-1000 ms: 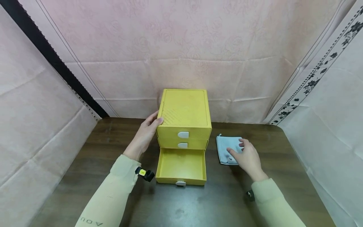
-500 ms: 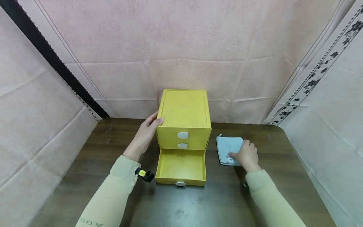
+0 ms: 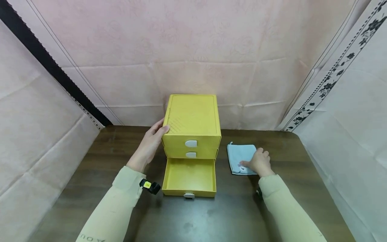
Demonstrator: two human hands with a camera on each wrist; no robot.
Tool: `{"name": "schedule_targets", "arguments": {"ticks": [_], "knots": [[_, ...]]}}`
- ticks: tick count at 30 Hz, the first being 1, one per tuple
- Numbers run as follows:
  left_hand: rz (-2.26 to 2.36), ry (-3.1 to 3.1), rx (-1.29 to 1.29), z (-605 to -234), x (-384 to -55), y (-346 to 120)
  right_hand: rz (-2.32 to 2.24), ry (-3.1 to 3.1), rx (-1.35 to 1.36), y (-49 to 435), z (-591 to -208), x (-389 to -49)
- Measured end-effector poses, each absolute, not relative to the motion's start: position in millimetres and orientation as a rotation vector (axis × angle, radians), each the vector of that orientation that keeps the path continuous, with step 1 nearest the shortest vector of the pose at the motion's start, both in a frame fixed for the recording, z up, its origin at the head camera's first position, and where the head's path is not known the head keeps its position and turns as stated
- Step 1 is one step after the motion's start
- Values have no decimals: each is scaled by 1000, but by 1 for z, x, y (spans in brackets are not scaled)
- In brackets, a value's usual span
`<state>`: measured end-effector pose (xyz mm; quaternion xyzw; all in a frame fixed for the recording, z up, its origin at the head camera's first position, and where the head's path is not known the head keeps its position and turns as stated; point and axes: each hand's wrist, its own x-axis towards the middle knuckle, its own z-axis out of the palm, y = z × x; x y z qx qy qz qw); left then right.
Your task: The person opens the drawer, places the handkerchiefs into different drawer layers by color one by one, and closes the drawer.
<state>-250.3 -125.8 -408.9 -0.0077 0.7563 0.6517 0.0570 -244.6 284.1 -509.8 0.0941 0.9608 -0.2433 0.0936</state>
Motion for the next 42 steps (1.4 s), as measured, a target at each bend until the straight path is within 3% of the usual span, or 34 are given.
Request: {"name": "schedule_targets", "arguments": {"ticks": [22,31,42], "knots": [[1990,2300,13,-411,-247,-127,-864,2835,380,277,-509,-234],[1979,2301,24,-406,-250,-126,-1084,2872,218,274,-507,-226],[1983,2317,30,-407,-248,-127,-1141,3012,135,270,-479,-207]]}}
